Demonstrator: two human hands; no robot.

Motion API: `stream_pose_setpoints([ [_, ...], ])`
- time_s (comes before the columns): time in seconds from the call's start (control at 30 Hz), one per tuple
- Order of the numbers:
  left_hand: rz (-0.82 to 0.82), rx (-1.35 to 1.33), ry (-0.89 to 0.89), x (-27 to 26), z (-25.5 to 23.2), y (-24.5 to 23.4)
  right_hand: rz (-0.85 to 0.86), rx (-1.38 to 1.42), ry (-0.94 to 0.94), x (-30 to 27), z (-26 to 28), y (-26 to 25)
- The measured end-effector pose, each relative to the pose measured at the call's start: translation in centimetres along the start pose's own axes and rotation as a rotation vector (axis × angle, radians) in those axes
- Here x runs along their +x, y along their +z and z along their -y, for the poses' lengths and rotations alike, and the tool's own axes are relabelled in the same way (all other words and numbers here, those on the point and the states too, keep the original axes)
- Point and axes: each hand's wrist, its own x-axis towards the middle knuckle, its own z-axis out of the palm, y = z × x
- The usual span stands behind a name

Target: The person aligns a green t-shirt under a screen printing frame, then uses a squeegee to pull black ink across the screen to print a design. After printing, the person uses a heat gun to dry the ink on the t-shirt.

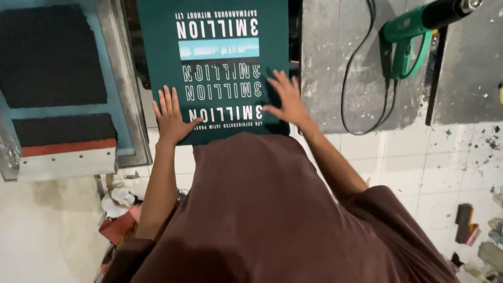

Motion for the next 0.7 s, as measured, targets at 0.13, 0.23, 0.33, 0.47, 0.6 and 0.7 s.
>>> stream_pose_setpoints([
  [0.13,0.039,-0.01,-0.004,0.2,0.2,-0.2,0.052,0.083,0.088,-0.2,-0.2,2.6],
  [0.23,0.079,-0.043,-0.033,0.0,-0.1,-0.8,0.093,0.077,0.138,-0.2,-0.1,2.5],
  [0.33,0.107,-0.091,-0.038,0.1,-0.3,-1.3,0.124,0.046,0.129,-0.4,-0.8,2.7],
  [0.47,0.133,-0.081,-0.053,0.1,-0.4,-1.6,0.172,0.053,0.137,-0.3,-0.5,2.0],
  [0.6,0.157,-0.089,-0.066,0.1,-0.8,-2.3,0.23,0.062,0.161,-0.2,-0.5,1.7],
  [0.7,0.173,-0.077,-0.084,0.2,-0.8,-2.2,0.247,0.047,0.177,-0.1,-0.2,1.7],
])
